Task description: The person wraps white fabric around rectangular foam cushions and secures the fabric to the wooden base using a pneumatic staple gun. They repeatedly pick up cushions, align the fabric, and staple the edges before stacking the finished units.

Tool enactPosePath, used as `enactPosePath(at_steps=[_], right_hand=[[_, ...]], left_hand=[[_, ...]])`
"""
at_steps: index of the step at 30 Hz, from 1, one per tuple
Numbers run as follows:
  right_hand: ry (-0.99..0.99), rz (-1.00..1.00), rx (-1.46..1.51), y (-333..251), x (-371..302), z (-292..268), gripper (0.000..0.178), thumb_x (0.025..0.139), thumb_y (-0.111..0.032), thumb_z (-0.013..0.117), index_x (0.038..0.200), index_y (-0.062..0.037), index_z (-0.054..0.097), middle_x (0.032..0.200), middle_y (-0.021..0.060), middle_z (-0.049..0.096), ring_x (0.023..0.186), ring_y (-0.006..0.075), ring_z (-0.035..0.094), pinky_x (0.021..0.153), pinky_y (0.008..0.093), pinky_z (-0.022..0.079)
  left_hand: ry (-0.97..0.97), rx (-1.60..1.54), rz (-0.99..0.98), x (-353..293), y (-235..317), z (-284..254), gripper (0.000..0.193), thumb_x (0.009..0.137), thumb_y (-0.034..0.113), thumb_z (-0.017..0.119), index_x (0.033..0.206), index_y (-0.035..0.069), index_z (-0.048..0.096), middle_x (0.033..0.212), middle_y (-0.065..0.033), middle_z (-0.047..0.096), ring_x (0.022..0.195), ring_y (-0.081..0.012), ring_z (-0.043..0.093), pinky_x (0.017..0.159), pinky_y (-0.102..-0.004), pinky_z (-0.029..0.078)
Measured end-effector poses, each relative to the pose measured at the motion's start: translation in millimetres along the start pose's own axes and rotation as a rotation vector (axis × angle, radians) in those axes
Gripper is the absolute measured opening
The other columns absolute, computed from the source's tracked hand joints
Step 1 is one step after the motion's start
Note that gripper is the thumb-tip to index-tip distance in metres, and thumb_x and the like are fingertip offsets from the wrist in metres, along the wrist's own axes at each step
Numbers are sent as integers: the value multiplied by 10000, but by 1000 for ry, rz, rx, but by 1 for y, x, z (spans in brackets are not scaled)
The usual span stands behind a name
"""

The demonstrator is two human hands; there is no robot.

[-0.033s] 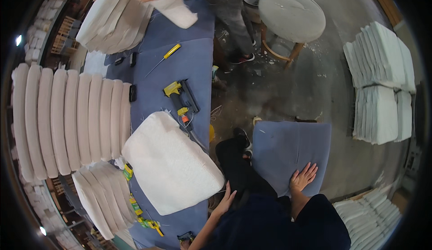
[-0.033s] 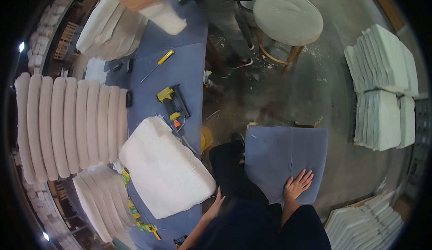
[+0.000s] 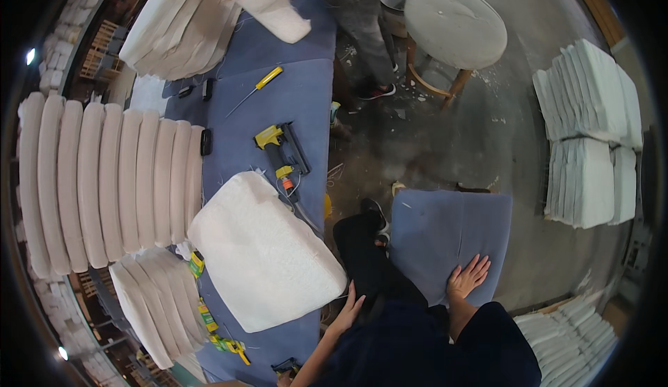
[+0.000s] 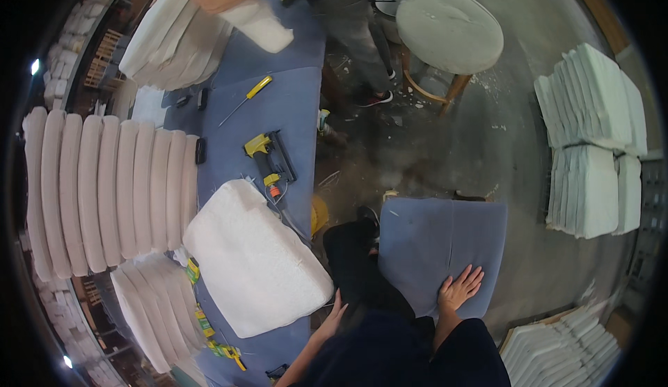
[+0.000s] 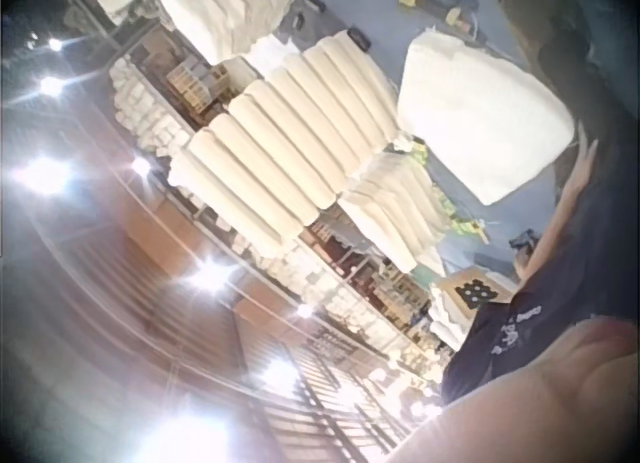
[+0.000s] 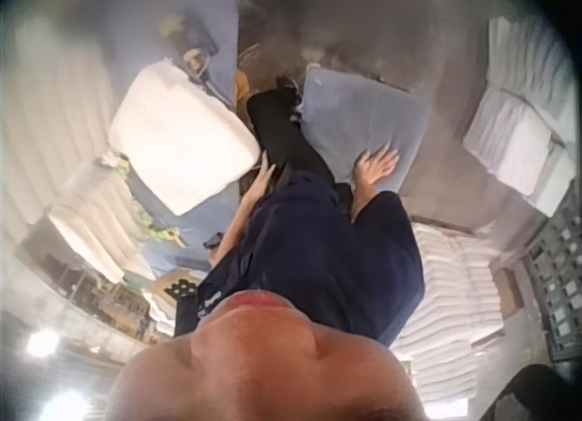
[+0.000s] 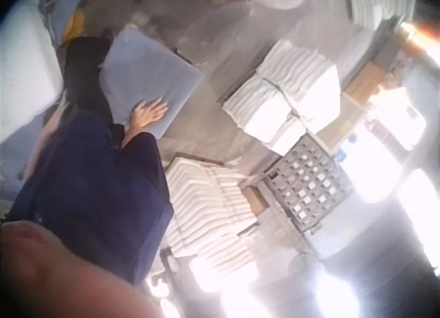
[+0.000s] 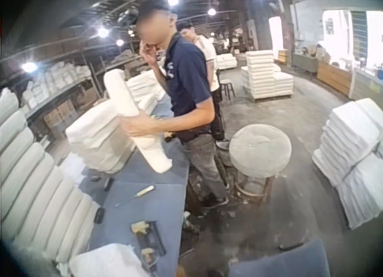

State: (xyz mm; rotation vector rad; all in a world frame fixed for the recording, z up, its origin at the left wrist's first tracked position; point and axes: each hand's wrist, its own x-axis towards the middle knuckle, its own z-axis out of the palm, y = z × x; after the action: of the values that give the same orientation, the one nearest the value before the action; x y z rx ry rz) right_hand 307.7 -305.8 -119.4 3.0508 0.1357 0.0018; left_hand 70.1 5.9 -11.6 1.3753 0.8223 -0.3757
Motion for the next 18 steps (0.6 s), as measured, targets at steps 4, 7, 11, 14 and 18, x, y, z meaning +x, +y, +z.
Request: enactPosePath(at_steps=[4, 7, 11, 14, 18], right_hand=[[-55, -5, -14, -5, 5, -3, 801, 1045, -409, 507, 1707, -49, 235, 1790, 228, 147, 1656, 435, 114, 1315, 596, 127], [-113, -4, -16, -11, 8, -16, 801, 1041, -383, 560, 1692, -21, 266, 1782, 246, 157, 1649, 448, 125, 1314, 594, 142], [-185, -66, -74, 8, 6, -30, 819, 1053, -398, 568, 1668, 61, 283, 1767, 303, 118, 1634, 493, 121, 1317, 563, 178], [-410, 36, 31, -2, 16, -32, 919, 1000, -431, 586, 1678, 83, 238, 1780, 314, 58, 1655, 490, 44, 1311, 602, 138], [33, -36, -445, 33, 9, 35, 911, 984, -488, 588, 1737, -133, 218, 1817, 197, 97, 1676, 388, 125, 1241, 614, 306]], left_hand=[[30, -37, -122, 8, -1, -15, 835, 1151, 429, 502, 1708, -48, 100, 1793, -255, 107, 1677, -309, 62, 1342, -369, 74], [-16, -79, -182, 21, -13, -36, 804, 1134, 459, 525, 1682, -51, 230, 1752, -239, 253, 1641, -300, 191, 1322, -360, 148], [26, 26, -78, 32, -24, -52, 729, 1128, 471, 525, 1635, -34, 388, 1653, -230, 456, 1548, -310, 406, 1269, -360, 303], [77, 1, -87, 60, -15, -67, 710, 1128, 471, 526, 1621, -28, 412, 1618, -225, 487, 1511, -311, 439, 1246, -363, 328], [57, -50, -123, 66, 4, -75, 686, 1127, 470, 526, 1601, -20, 444, 1570, -219, 530, 1462, -311, 482, 1215, -368, 362]])
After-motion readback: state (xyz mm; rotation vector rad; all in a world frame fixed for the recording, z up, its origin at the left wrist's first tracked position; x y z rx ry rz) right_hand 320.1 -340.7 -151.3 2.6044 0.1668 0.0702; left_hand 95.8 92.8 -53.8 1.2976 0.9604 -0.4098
